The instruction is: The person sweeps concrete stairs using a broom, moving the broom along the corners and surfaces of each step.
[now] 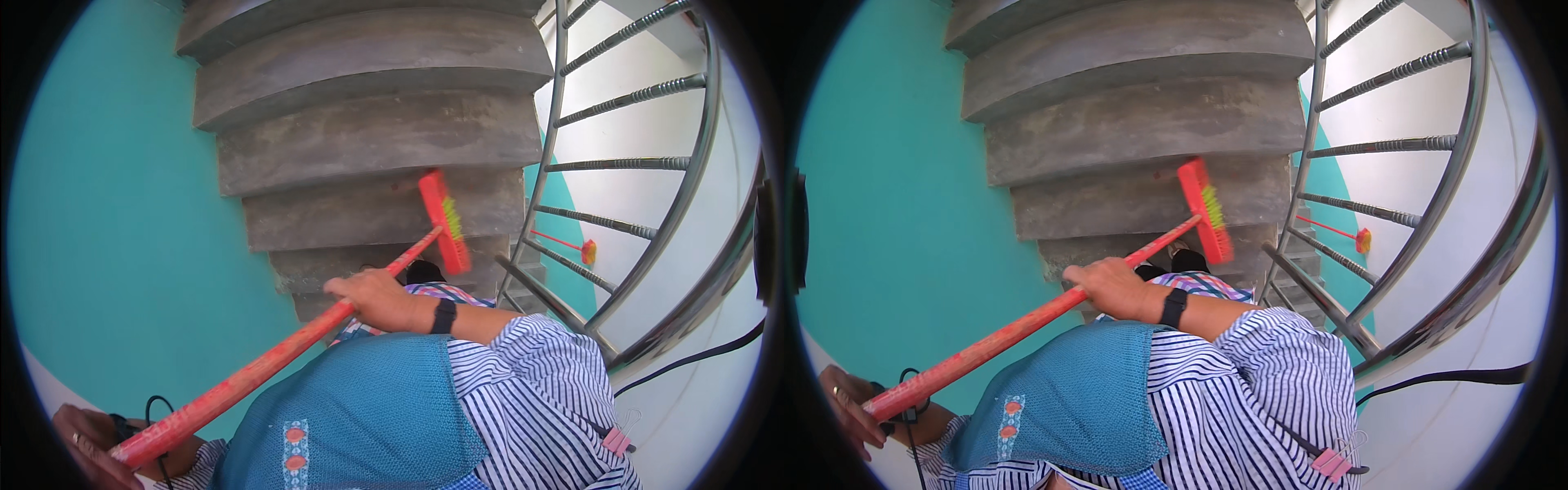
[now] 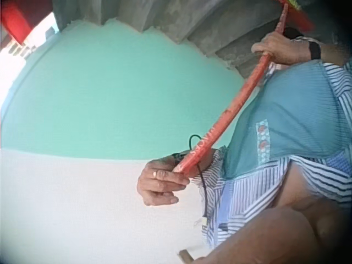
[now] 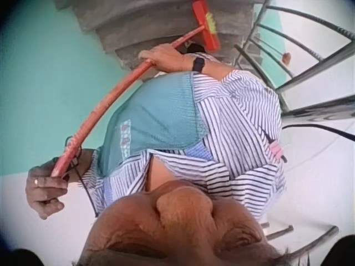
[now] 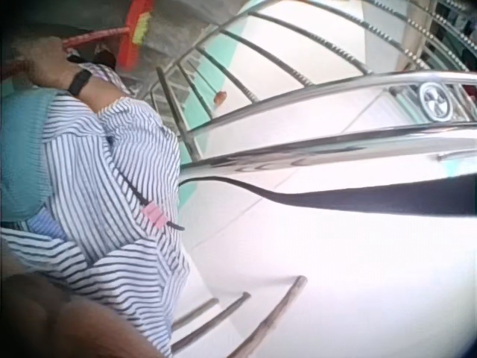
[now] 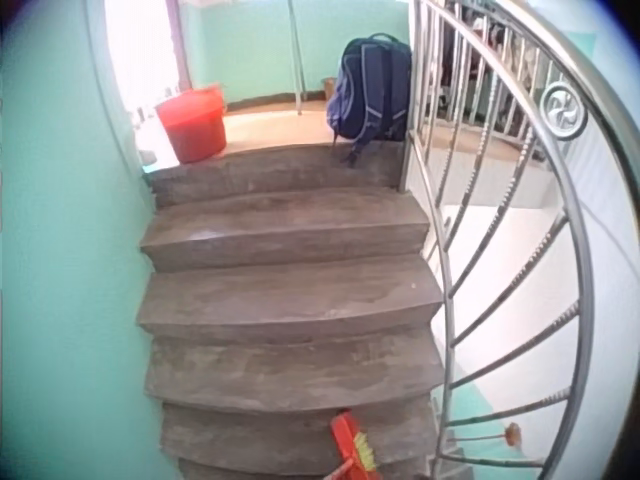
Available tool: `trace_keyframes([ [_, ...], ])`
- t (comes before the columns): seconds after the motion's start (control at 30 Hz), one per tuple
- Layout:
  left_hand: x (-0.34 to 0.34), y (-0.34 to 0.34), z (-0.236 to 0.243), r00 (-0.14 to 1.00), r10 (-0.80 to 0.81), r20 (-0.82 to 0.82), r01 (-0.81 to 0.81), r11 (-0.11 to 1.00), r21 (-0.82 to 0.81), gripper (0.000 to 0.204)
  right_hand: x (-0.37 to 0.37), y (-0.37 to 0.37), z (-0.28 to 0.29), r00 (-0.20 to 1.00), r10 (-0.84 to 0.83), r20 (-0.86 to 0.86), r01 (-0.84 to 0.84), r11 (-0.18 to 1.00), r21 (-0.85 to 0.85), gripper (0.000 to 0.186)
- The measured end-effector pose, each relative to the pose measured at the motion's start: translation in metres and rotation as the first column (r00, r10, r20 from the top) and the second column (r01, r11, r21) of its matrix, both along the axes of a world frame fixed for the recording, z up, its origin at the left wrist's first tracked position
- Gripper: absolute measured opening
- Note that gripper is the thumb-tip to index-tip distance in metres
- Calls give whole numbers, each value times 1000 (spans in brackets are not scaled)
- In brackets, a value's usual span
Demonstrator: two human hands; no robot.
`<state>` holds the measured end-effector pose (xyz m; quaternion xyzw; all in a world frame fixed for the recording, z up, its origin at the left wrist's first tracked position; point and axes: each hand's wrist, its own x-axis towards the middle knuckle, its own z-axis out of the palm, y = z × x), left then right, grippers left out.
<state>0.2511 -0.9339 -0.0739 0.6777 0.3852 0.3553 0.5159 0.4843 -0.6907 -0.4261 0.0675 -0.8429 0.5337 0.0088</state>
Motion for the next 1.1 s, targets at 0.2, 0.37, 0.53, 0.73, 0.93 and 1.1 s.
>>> trace_keyframes([
  [0.2, 78, 123, -181, 603, 669, 433, -685, 714, -149, 24, 75, 91, -102, 838, -539, 83, 473, 794, 381, 15],
  [0.37, 79, 90, -198, 602, 747, 282, -751, 650, -117, 9, 38, 97, -126, 910, -267, 317, 186, 947, 263, 9],
  [0.53, 75, 34, -141, 611, 761, 218, -772, 634, -49, 10, -9, 41, -97, 954, 57, 295, -86, 992, 88, 9],
  [0.73, 89, -40, -65, 773, 615, 157, -620, 785, -20, 13, -5, -9, -47, 939, 305, 162, -305, 952, -21, 12],
  [0.93, 93, -29, -157, 762, 457, 460, -516, 857, 4, 14, 74, 19, -54, 972, 57, 229, -106, 973, 206, 20],
  [1.1, 139, -4, -216, 617, 660, 428, -721, 693, -27, 16, 74, 39, -122, 979, -141, 149, 75, 923, 378, 15],
])
